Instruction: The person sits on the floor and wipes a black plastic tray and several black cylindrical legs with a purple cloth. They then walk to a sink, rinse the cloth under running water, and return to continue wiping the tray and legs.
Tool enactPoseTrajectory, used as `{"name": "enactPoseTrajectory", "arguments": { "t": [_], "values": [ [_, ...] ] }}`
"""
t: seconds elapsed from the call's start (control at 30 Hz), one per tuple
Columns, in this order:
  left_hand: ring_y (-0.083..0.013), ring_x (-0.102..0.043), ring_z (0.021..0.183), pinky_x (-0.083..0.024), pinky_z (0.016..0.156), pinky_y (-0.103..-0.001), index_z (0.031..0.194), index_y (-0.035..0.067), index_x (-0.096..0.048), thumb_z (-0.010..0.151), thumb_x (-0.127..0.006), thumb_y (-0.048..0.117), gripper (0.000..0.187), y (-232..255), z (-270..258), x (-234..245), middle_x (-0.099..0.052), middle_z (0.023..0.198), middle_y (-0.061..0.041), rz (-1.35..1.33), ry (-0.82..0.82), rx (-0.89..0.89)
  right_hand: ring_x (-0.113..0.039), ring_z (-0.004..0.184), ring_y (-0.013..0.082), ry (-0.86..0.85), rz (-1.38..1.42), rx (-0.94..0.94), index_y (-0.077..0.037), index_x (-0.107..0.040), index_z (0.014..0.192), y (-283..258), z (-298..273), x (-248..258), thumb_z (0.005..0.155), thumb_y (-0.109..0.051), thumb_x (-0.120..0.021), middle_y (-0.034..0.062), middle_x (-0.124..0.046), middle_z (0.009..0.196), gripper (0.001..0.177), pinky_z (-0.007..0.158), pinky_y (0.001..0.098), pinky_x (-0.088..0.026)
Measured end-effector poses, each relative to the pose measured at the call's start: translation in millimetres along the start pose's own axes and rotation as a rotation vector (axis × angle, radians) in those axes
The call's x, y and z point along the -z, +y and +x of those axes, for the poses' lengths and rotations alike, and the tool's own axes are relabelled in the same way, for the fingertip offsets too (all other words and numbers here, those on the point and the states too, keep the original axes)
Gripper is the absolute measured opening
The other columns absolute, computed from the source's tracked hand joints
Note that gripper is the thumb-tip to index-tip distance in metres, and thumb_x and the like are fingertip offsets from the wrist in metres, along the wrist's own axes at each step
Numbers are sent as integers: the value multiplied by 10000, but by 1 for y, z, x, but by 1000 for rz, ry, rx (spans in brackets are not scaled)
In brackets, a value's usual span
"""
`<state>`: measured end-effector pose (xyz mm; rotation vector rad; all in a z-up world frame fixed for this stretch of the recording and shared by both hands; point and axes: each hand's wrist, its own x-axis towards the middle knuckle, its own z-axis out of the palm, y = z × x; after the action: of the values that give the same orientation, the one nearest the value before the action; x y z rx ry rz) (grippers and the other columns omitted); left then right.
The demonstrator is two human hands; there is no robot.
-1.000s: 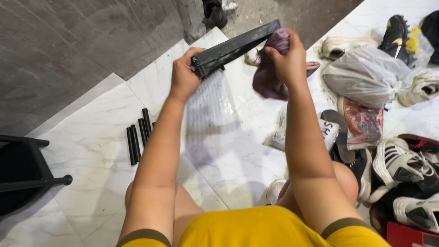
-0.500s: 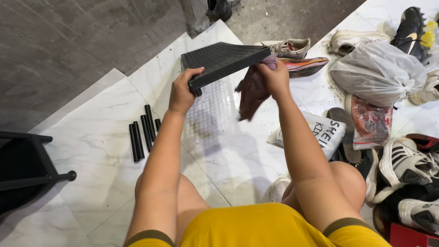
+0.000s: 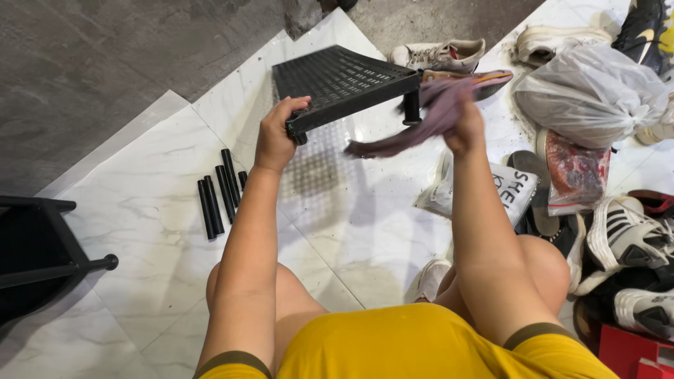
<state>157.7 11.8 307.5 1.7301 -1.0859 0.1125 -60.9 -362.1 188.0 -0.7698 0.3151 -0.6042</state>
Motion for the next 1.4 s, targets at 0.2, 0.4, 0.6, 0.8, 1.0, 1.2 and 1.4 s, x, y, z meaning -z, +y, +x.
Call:
{"name": "enactPoseTrajectory", "arguments": {
  "t": [0.2,0.4,0.6,0.8,1.0,1.2,1.4],
  "values": [
    [-271,-732,1153,-413,1220,-437,1129,60,-631,977,-660,-29,178,-8,-4,16,-749,1220,-97,-42,-27,49,-622,1247,342,-181,316,-107,16,-460,1435,-43,-29,-63,1036,-350,-428,215,-609,1341,542,1020,449,-589],
    [-280,-721,1182,-513,1121,-378,1139,104,-640,989,-638,-42,210,-15,-13,9,-745,1254,-107,-8,-33,87,-699,890,177,-396,-370,-292,-53,-535,1297,-22,-39,-139,916,-157,-689,69,-682,1074,424,661,316,-606],
    [-311,-711,1146,-570,1032,-370,1167,76,-641,927,-685,-47,273,3,-21,-11,-733,1208,-121,86,38,15,-687,827,231,242,-1483,277,2,-557,1265,9,-41,-176,911,-127,-731,141,-700,1045,415,634,325,-579],
    [-280,-732,1107,-591,990,-355,1132,78,-651,945,-701,-32,222,13,-20,-5,-752,1166,-96,127,23,13,-683,784,284,-57,-960,-118,52,-566,1275,-14,-39,-150,931,-130,-756,217,-714,1051,433,599,342,-556],
    [-222,-747,1100,-614,973,-325,1108,75,-652,1004,-671,-35,152,16,-20,18,-759,1190,-94,-127,-6,109,-749,1010,368,-483,209,-390,-60,-485,1449,-5,-55,-136,819,-335,-777,209,-664,1315,747,656,498,-643],
    [-214,-746,1078,-601,946,-317,1094,45,-631,952,-677,-74,192,22,-22,24,-763,1164,-104,-113,6,61,-742,930,350,-513,354,-314,-35,-513,1522,11,-61,-132,1043,-480,-617,212,-637,1335,663,677,446,-639],
    [-265,-749,1052,-600,916,-337,1121,49,-668,933,-684,-68,221,29,-25,11,-759,1116,-118,42,51,27,-437,677,149,314,-697,76,17,-718,1206,-1,-8,-96,1077,-586,-634,53,-476,848,622,573,288,-361]
  ]
}}
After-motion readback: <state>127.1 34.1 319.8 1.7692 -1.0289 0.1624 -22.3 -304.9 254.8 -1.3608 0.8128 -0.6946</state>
